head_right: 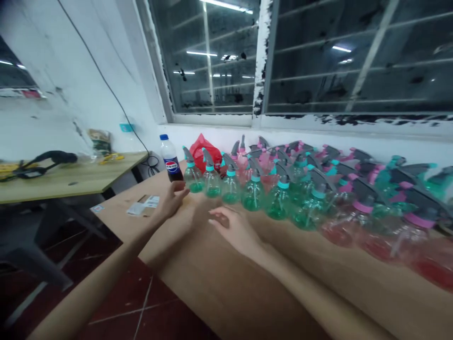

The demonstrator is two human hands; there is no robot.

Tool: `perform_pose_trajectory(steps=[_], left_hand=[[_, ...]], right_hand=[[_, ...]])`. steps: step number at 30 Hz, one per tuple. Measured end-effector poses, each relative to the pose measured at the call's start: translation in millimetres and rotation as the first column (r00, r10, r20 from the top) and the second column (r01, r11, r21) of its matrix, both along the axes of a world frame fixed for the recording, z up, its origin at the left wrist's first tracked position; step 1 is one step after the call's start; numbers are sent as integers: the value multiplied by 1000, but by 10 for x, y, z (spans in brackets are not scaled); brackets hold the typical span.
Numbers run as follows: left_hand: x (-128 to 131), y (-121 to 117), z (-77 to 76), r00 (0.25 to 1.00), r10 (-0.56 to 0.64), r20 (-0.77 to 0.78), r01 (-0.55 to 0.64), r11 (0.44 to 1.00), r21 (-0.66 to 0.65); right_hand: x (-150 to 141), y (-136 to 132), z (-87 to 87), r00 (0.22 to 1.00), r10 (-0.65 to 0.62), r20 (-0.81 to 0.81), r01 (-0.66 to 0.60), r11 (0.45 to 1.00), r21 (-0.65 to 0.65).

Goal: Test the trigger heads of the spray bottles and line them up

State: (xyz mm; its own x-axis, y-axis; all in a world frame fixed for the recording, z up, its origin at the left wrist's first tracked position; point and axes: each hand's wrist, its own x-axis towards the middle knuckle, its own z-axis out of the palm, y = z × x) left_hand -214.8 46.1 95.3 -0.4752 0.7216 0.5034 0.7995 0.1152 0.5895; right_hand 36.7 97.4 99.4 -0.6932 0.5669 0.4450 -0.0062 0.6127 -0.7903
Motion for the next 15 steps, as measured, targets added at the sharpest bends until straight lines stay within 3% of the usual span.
perform_pose_trajectory(steps=[4,7,11,15], left_hand=[[-307,439,74,988,144,-51,-141,989,47],[-423,691,89,980,186,-76,-183,982,39],[-512,857,96,983,170,-67,-172,984,-40],[-520,780,145,987,155,-40,-158,983,-96]], right_hand=[[-660,100,-78,997,10,-71,-11,1000,-19],[-951,180,-142,993,-10,-119,3,998,-61],[-1119,230,-235,989,-40,-145,23,993,-118],[-1131,233,-290,988,-59,-142,37,988,-150]])
